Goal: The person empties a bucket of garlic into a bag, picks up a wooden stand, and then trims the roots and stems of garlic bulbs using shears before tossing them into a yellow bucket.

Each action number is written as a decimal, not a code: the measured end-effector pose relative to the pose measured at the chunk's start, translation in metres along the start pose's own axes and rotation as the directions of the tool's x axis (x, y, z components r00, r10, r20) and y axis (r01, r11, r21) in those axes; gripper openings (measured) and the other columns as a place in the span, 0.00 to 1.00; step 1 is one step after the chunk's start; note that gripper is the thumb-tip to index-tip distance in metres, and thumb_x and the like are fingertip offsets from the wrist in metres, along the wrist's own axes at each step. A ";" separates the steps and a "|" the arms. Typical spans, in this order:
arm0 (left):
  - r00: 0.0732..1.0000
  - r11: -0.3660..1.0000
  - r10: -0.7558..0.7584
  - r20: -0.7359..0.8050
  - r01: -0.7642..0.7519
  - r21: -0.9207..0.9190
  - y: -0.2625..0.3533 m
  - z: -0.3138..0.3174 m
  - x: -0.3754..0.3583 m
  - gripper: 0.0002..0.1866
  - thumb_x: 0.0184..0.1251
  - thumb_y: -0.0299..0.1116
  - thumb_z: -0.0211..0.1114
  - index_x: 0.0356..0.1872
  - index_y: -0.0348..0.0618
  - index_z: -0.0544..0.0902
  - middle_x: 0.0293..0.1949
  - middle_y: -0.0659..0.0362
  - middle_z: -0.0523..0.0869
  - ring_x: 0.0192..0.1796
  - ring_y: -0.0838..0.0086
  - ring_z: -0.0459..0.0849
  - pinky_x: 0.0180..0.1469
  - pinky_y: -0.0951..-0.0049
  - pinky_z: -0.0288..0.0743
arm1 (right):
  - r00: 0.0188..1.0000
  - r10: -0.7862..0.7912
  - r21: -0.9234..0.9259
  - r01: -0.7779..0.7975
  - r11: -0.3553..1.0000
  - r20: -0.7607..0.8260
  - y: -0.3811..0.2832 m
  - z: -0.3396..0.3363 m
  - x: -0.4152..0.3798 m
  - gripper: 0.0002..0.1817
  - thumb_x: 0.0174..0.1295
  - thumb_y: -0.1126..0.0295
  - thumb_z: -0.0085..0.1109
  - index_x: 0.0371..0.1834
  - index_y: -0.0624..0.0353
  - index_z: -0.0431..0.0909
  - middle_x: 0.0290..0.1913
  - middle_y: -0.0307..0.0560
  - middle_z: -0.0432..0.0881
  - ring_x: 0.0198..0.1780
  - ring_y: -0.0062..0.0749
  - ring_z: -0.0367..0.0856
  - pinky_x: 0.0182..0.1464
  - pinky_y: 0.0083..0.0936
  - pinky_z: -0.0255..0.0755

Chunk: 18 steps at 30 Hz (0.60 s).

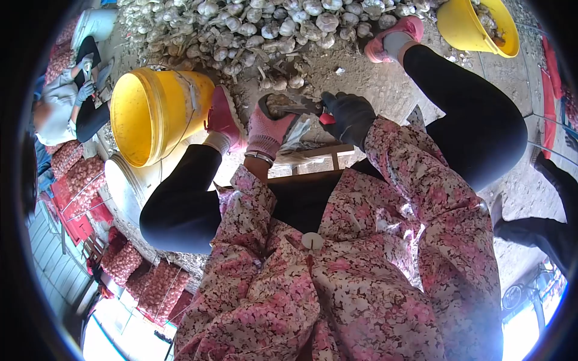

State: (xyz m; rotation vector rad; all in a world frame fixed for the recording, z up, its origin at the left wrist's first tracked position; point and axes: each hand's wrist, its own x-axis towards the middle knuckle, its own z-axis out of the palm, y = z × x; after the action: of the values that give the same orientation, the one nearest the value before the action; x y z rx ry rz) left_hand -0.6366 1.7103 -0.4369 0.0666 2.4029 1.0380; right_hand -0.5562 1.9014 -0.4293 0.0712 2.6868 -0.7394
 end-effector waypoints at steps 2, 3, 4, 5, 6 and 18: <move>1.000 0.999 0.017 -0.020 -0.016 0.031 0.001 0.001 -0.005 0.37 0.40 0.41 0.78 0.53 0.38 0.72 0.43 0.47 0.84 0.47 0.57 0.84 0.49 0.64 0.77 | 1.000 0.010 0.034 -0.010 0.999 0.010 -0.002 0.000 -0.001 0.21 0.53 0.63 0.63 0.49 0.56 0.70 0.40 0.56 0.79 0.41 0.52 0.79 0.43 0.42 0.72; 0.998 0.997 0.044 -0.051 -0.041 0.065 0.005 -0.001 -0.007 0.36 0.41 0.41 0.78 0.53 0.38 0.73 0.41 0.49 0.85 0.45 0.58 0.85 0.49 0.64 0.78 | 1.000 0.011 0.066 -0.011 0.998 0.007 -0.003 -0.001 0.001 0.21 0.53 0.63 0.63 0.48 0.56 0.70 0.40 0.57 0.79 0.42 0.52 0.79 0.43 0.42 0.72; 0.998 0.997 0.046 -0.048 -0.043 0.066 0.010 -0.004 -0.008 0.36 0.41 0.41 0.78 0.53 0.38 0.73 0.41 0.49 0.85 0.45 0.58 0.85 0.49 0.64 0.78 | 1.000 0.014 0.067 -0.014 0.998 0.006 0.000 0.002 0.003 0.21 0.53 0.63 0.63 0.48 0.56 0.70 0.40 0.57 0.79 0.42 0.52 0.79 0.43 0.42 0.72; 0.998 0.997 0.050 -0.044 -0.047 0.053 0.014 -0.007 -0.009 0.34 0.41 0.40 0.78 0.52 0.38 0.75 0.41 0.50 0.86 0.45 0.61 0.85 0.49 0.66 0.77 | 0.999 0.013 0.071 -0.017 0.997 0.049 0.004 0.006 0.006 0.21 0.53 0.62 0.62 0.48 0.56 0.71 0.39 0.57 0.79 0.41 0.52 0.80 0.43 0.43 0.72; 0.998 0.998 0.051 -0.038 -0.050 0.041 0.016 -0.008 -0.012 0.33 0.41 0.40 0.78 0.51 0.39 0.77 0.41 0.51 0.86 0.45 0.64 0.86 0.49 0.68 0.77 | 0.996 0.013 0.077 -0.020 0.997 0.094 0.007 0.009 0.007 0.21 0.53 0.62 0.62 0.49 0.56 0.71 0.38 0.57 0.80 0.40 0.53 0.80 0.42 0.43 0.72; 0.959 0.535 0.238 -0.153 -0.261 -0.804 -0.026 -0.036 0.002 0.24 0.55 0.28 0.70 0.54 0.39 0.75 0.48 0.56 0.82 0.50 0.67 0.81 0.55 0.70 0.76 | 0.949 0.299 0.295 -0.314 0.902 0.096 0.078 0.026 0.010 0.19 0.55 0.56 0.59 0.41 0.60 0.76 0.33 0.56 0.82 0.39 0.51 0.81 0.43 0.40 0.73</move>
State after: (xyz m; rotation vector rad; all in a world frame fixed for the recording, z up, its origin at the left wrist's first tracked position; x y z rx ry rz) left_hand -0.6512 1.6684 -0.4357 0.0682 1.7017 2.2168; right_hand -0.5465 1.9554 -0.4922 0.5348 2.4083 -1.0300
